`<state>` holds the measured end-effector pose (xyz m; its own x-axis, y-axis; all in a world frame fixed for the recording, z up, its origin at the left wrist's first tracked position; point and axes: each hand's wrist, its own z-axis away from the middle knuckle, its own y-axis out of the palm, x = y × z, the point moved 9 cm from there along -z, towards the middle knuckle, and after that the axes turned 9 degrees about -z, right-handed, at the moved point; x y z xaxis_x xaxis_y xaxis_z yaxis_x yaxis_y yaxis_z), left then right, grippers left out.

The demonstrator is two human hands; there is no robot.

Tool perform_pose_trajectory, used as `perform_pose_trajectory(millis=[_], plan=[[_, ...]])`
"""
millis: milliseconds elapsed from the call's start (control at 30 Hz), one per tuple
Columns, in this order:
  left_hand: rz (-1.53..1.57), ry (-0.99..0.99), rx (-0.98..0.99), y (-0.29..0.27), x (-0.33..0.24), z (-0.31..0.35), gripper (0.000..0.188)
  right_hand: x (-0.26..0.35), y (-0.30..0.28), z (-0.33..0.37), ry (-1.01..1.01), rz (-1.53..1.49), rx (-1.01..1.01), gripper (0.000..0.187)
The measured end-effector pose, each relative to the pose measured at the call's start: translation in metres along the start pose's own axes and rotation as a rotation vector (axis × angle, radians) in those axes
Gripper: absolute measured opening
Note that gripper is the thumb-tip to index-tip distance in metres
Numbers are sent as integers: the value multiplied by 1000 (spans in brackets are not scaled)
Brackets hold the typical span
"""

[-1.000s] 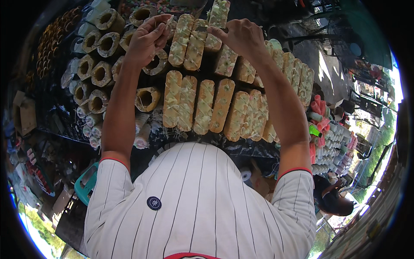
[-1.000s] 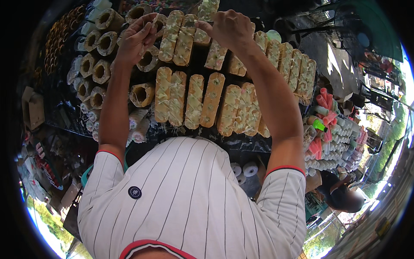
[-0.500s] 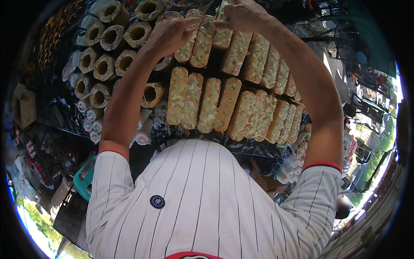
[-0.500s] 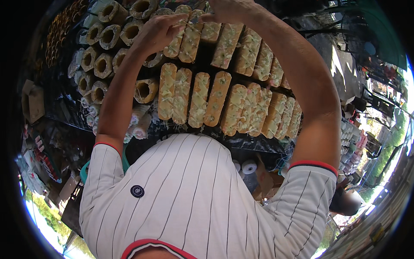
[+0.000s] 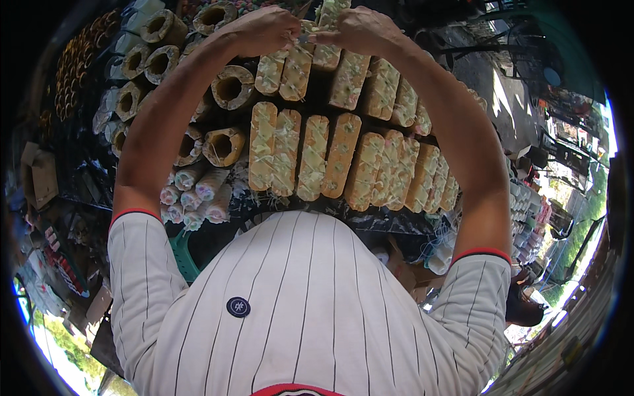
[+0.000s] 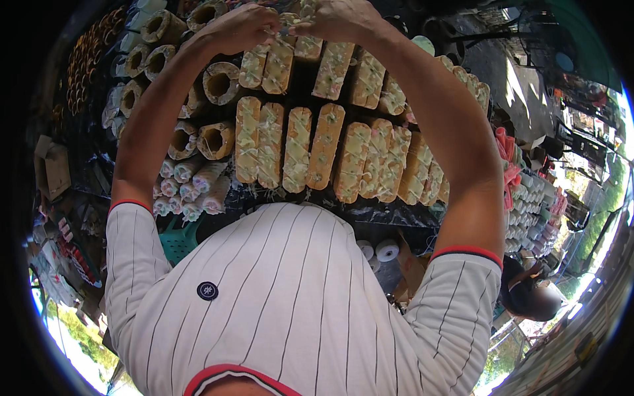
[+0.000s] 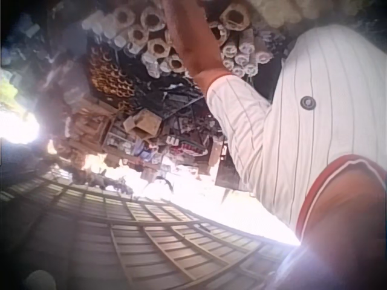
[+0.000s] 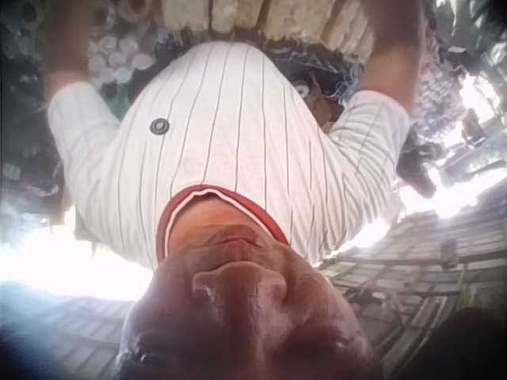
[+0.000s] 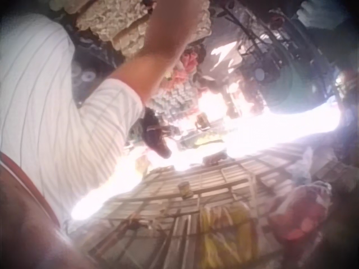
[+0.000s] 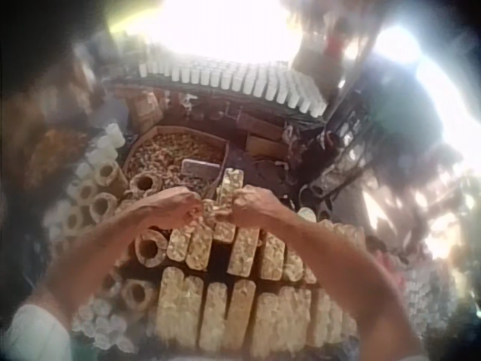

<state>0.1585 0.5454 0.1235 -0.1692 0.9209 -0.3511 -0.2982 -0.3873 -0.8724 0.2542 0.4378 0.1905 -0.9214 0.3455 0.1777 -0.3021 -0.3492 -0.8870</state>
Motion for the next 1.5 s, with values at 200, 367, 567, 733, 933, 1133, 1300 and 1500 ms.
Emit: perform_pose_trajectory(millis=[200,367,567,733,933,1133,1300,1500], plan=[[153,-69,-43,-28,7,19,36,7,0,4,-107,77,-126,68],[159,169,-460,-3,20,43,31,9,2,-25,-139,6,1,72],[128,164,-354,-19,-21,34,22,-16,14,-21,161,-99,262,88],[-204,321,-586,-26,-23,53,18,-18,14,0,-22,-68,-173,89],[677,51,-341,-8,43,107,22,6,22,35,42,43,-270,90],[1501,109,-365,39,27,130,25,40,13,46,-95,337,-489,80],[1651,291,-363,30,-10,129,21,56,12,60,-86,385,-520,70],[1451,278,-391,23,-17,127,25,71,15,71,-57,358,-603,68]])
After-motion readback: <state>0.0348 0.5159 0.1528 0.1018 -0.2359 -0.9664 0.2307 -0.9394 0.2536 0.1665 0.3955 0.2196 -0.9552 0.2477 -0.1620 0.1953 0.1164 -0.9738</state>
